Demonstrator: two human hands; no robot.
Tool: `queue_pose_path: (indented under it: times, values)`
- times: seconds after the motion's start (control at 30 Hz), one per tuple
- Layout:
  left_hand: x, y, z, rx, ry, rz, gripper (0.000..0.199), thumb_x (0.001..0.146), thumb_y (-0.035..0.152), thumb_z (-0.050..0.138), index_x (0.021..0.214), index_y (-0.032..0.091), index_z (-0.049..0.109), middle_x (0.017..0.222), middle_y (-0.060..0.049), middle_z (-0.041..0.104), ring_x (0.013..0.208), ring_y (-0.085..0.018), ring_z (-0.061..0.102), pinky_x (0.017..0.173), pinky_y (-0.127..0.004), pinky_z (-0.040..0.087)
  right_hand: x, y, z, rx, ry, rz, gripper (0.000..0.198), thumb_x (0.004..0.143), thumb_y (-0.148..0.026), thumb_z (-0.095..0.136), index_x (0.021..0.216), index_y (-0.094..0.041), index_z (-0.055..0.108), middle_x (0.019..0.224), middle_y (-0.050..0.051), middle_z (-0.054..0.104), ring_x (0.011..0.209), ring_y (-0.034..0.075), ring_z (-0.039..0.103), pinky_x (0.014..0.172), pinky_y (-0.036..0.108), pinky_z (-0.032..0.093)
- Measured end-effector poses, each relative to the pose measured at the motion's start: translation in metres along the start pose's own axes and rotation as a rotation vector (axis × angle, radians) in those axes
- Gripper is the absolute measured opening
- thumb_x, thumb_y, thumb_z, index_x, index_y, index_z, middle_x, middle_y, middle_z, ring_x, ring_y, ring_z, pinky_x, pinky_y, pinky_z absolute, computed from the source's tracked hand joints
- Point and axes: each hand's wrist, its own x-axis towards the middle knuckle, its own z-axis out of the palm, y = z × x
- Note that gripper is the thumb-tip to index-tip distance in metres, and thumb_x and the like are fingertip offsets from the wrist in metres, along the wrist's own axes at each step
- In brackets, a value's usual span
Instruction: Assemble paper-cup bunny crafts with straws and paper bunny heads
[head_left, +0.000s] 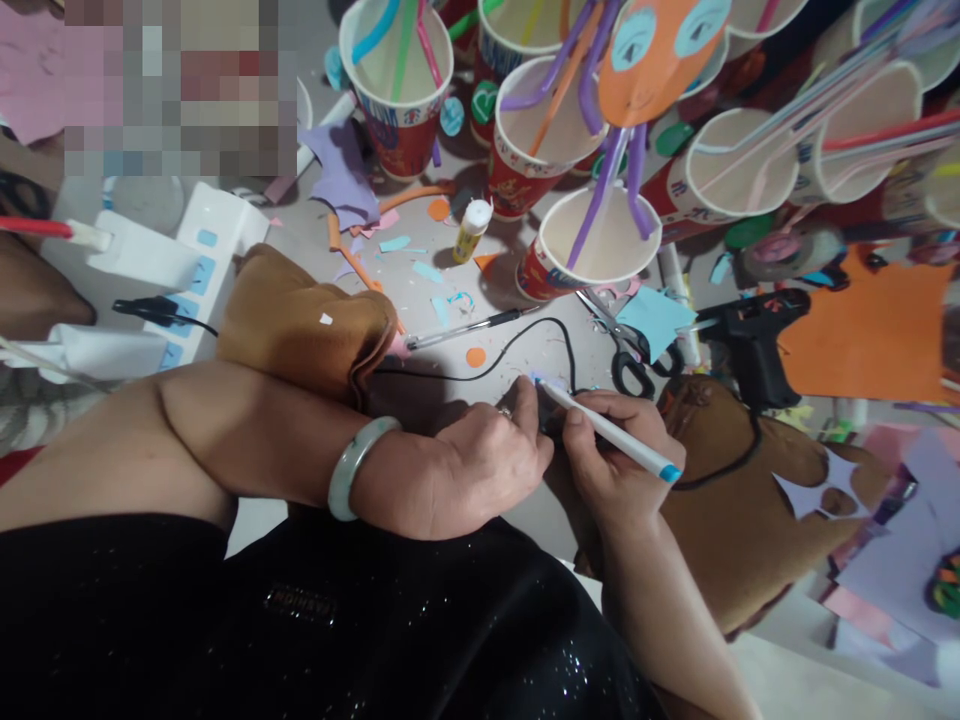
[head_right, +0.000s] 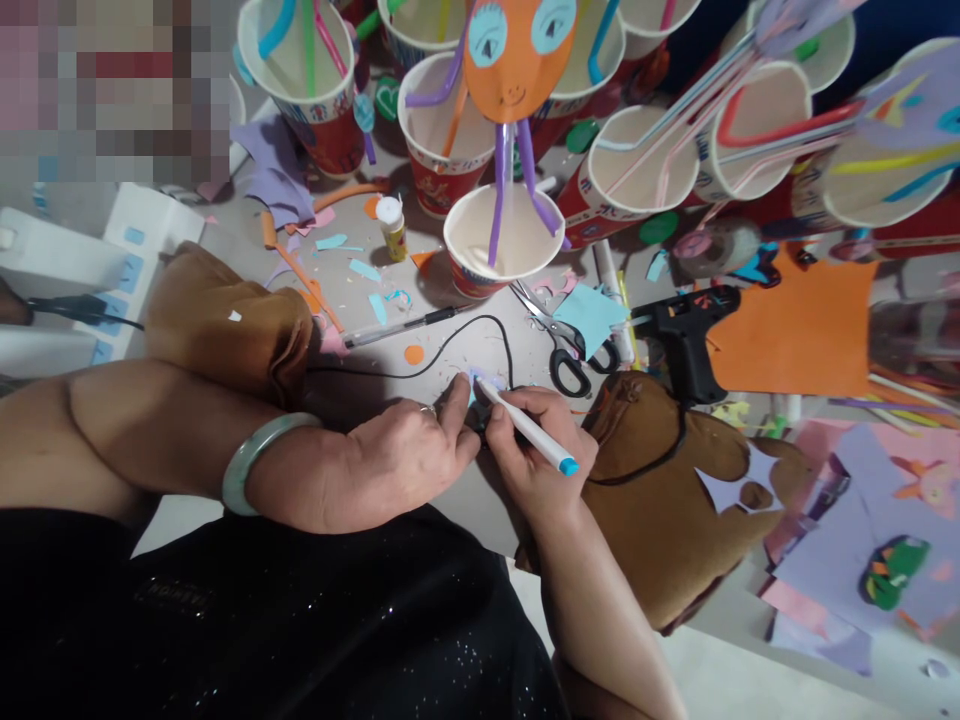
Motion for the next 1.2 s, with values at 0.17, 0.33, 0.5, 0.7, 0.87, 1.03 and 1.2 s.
queue_pose_path:
  times: [0.17, 0.33, 0.5, 0.7, 0.87, 1.03, 1.2]
  values:
    - [0.0009, 0.0011, 0.0025, 0.006, 0.011, -0.003, 0.048, 0.102, 0.010, 0.040, 0.144, 0.006, 0.064, 0.144, -0.040, 0.057, 0.069, -0.024, 0.077, 0.050, -0.028, 0.050, 0.0003, 0.0007, 0.0004, -0.006, 0.001, -0.012, 0.010, 0.096, -0.032, 0.069, 0.097, -0.022, 0.069, 0.087, 0.004, 0.078, 0.073, 0.018, 0.076, 0.060, 0.027, 0.057]
    - [0.0000, 0.0010, 0.0037, 0.010, 0.037, -0.007, 0.046, 0.102, 0.011, 0.043, 0.143, 0.006, 0.065, 0.143, -0.039, 0.059, 0.071, -0.024, 0.077, 0.050, -0.027, 0.049, 0.0010, 0.0003, 0.0006, 0.017, 0.015, -0.023, 0.009, 0.094, -0.030, 0.071, 0.098, -0.022, 0.070, 0.087, 0.003, 0.078, 0.073, 0.019, 0.076, 0.060, 0.028, 0.058]
    - [-0.0011, 0.0010, 0.0039, 0.019, 0.022, 0.001, 0.046, 0.103, 0.011, 0.041, 0.141, 0.005, 0.065, 0.144, -0.039, 0.057, 0.075, -0.025, 0.078, 0.050, -0.027, 0.049, -0.0004, 0.0025, 0.0020, 0.027, 0.031, -0.024, 0.008, 0.095, -0.030, 0.069, 0.096, -0.022, 0.070, 0.086, 0.004, 0.078, 0.073, 0.019, 0.077, 0.060, 0.029, 0.060]
    - [-0.0018, -0.0011, -0.0015, 0.023, -0.007, 0.013, 0.049, 0.102, 0.007, 0.037, 0.143, 0.005, 0.064, 0.145, -0.039, 0.057, 0.075, -0.024, 0.078, 0.051, -0.027, 0.048, -0.0011, 0.0045, 0.0038, 0.035, 0.068, -0.039, 0.007, 0.095, -0.028, 0.070, 0.098, -0.022, 0.071, 0.087, 0.005, 0.078, 0.077, 0.021, 0.079, 0.063, 0.031, 0.062]
    - [-0.0021, -0.0019, -0.0027, 0.022, -0.016, 0.017, 0.049, 0.102, 0.008, 0.037, 0.143, 0.004, 0.063, 0.145, -0.039, 0.056, 0.075, -0.025, 0.078, 0.051, -0.028, 0.049, 0.0004, 0.0026, 0.0036, 0.008, 0.065, -0.032, 0.008, 0.095, -0.028, 0.071, 0.098, -0.021, 0.071, 0.088, 0.005, 0.079, 0.075, 0.020, 0.078, 0.062, 0.029, 0.061]
    - [-0.0028, -0.0015, -0.0010, 0.010, 0.017, 0.009, 0.046, 0.102, 0.009, 0.040, 0.141, 0.005, 0.065, 0.144, -0.039, 0.058, 0.078, -0.026, 0.079, 0.051, -0.027, 0.048, 0.0004, 0.0027, 0.0028, -0.010, 0.040, -0.018, 0.010, 0.096, -0.030, 0.069, 0.098, -0.021, 0.071, 0.088, 0.006, 0.079, 0.077, 0.021, 0.078, 0.064, 0.030, 0.062]
    - [-0.0024, -0.0023, -0.0038, 0.002, 0.005, 0.005, 0.045, 0.101, 0.010, 0.043, 0.139, 0.006, 0.067, 0.144, -0.037, 0.059, 0.076, -0.025, 0.079, 0.051, -0.027, 0.047, -0.0002, 0.0031, 0.0024, 0.000, 0.021, 0.006, 0.013, 0.097, -0.033, 0.068, 0.097, -0.021, 0.071, 0.088, 0.006, 0.079, 0.077, 0.021, 0.078, 0.065, 0.030, 0.062]
